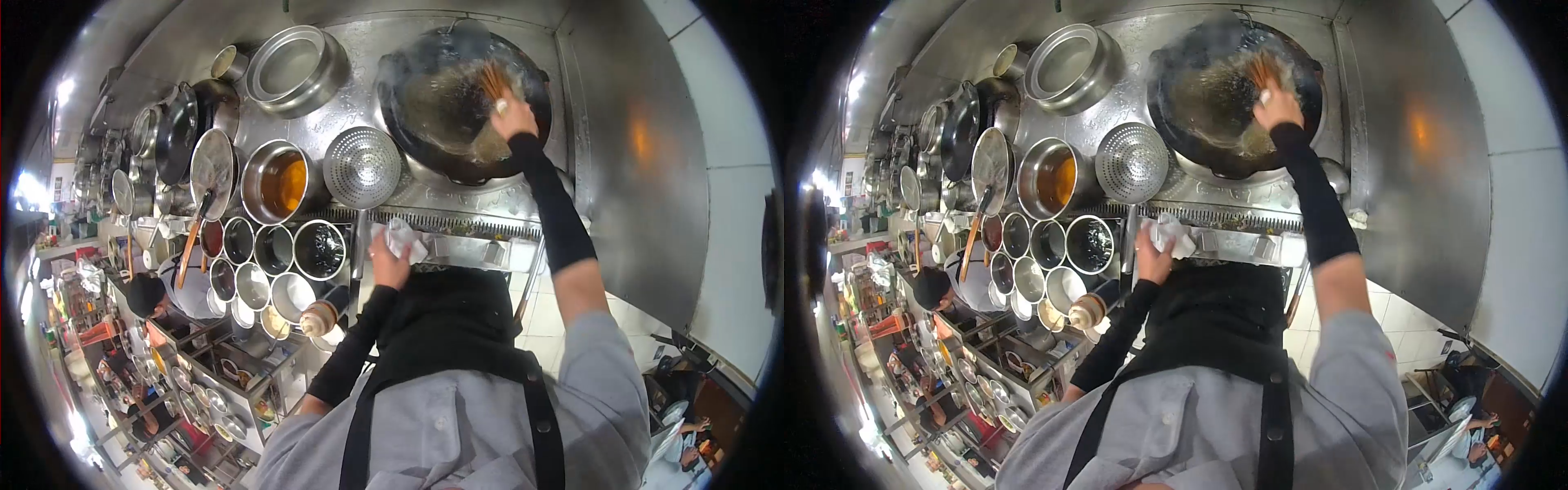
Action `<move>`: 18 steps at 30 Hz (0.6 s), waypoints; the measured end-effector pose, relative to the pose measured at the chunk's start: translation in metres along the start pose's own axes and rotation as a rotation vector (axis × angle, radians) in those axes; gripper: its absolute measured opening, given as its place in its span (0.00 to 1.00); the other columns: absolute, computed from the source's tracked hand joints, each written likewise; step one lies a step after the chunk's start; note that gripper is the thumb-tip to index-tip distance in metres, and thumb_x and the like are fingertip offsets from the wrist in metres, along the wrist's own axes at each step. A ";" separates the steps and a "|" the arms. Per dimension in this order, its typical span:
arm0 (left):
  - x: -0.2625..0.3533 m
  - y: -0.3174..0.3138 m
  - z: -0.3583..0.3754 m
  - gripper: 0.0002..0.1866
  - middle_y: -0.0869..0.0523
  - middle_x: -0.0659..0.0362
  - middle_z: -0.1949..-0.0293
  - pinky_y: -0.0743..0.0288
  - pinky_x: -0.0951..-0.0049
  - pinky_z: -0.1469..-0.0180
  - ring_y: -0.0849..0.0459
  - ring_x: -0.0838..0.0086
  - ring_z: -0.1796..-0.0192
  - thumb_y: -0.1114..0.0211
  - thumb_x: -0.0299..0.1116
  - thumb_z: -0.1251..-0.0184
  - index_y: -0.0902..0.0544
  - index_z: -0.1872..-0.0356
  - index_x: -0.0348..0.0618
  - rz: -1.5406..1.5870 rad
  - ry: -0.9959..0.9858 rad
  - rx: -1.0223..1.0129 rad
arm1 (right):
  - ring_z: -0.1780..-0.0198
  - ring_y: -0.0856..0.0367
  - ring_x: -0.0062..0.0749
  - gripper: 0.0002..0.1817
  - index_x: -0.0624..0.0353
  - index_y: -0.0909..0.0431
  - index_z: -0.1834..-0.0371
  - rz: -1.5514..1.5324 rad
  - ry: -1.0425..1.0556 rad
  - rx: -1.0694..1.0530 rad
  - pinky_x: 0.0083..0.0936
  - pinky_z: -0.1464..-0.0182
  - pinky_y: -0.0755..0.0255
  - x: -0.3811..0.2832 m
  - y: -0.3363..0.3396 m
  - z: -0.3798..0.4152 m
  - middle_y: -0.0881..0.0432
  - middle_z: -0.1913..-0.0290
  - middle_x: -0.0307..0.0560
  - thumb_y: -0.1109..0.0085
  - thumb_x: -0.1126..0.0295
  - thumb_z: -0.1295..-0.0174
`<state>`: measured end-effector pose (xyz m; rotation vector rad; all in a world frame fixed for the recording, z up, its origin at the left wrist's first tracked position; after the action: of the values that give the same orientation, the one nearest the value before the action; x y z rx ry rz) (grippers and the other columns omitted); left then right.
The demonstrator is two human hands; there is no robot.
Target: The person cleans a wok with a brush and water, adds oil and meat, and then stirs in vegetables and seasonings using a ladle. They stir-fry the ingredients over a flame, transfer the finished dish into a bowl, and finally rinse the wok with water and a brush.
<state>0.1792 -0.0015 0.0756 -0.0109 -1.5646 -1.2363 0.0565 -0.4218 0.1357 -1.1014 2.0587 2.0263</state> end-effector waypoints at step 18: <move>-0.043 -0.014 0.017 0.20 0.13 0.46 0.54 0.20 0.60 0.47 0.12 0.62 0.53 0.34 0.34 0.35 0.20 0.47 0.29 1.166 0.601 -0.264 | 0.54 0.15 0.64 0.18 0.56 0.22 0.54 -0.097 -0.059 -0.035 0.53 0.51 0.21 -0.022 -0.009 -0.005 0.14 0.59 0.65 0.34 0.63 0.49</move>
<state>0.1771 0.0275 0.0375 -0.5840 -0.6222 -0.4085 0.0793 -0.4154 0.1399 -1.1093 1.9112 2.0305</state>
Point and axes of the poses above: each hand's wrist, its own z-axis away from the middle knuckle, its own y-axis out of the back of the hand, x = y × z, the point moved 6 cm from there along -z, towards the middle knuckle
